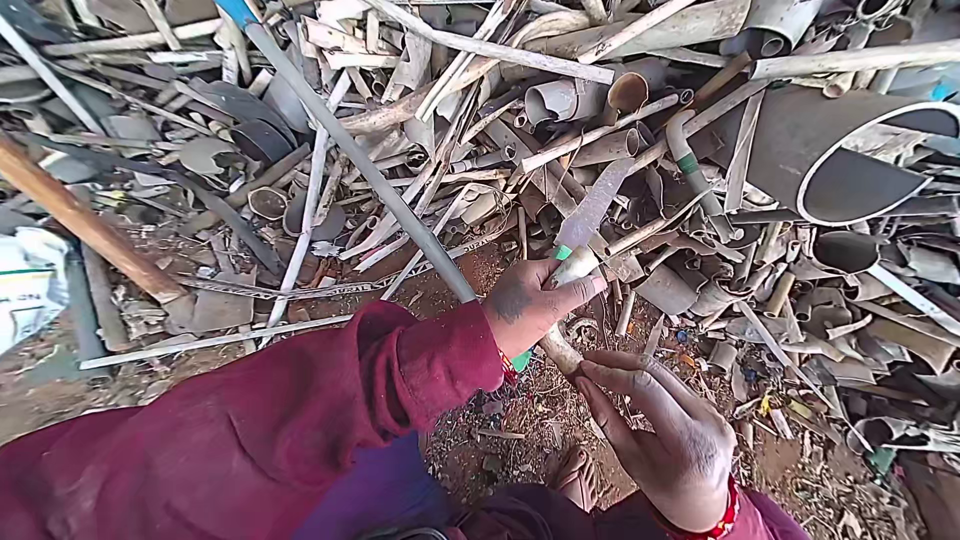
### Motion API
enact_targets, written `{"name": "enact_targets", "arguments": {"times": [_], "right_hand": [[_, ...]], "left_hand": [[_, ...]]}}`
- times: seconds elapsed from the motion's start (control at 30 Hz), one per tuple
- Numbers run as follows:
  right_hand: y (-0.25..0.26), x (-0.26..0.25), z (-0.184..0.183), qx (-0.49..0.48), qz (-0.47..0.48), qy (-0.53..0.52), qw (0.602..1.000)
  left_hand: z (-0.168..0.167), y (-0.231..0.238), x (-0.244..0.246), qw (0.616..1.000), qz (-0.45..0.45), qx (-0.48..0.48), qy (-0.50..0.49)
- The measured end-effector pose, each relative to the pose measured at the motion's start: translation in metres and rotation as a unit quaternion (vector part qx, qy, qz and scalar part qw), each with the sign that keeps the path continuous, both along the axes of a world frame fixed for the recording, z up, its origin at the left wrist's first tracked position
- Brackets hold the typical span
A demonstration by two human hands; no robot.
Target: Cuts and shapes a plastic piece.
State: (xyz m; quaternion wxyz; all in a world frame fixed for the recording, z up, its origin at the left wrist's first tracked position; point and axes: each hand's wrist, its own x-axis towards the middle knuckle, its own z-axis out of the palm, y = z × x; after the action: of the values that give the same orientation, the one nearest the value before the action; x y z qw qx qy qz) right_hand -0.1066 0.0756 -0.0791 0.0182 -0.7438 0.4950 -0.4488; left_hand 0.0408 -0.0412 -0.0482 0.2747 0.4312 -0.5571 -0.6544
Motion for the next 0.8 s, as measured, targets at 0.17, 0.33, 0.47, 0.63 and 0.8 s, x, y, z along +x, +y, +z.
{"name": "enact_targets", "arguments": {"times": [0.17, 0.33, 0.47, 0.63, 0.8], "right_hand": [[0.002, 0.005, 0.003, 0.020, -0.030, -0.023, 0.999], [0.001, 0.012, -0.005, 0.058, -0.027, -0.096, 0.993], [0.003, 0.011, -0.006, 0.150, -0.012, -0.237, 0.960], [-0.003, 0.006, -0.005, 0.307, -0.009, -0.474, 0.825], [0.000, 0.016, -0.007, 0.509, 0.177, -0.567, 0.623]], "left_hand": [[0.003, 0.002, 0.002, 0.999, -0.014, -0.037, -0.009], [0.001, 0.005, 0.003, 0.992, -0.021, -0.121, -0.006], [0.001, 0.009, 0.001, 0.968, -0.050, -0.245, -0.002], [0.001, 0.004, 0.002, 0.916, -0.107, -0.371, 0.113], [-0.003, 0.001, -0.003, 0.965, 0.049, -0.201, 0.160]]}}
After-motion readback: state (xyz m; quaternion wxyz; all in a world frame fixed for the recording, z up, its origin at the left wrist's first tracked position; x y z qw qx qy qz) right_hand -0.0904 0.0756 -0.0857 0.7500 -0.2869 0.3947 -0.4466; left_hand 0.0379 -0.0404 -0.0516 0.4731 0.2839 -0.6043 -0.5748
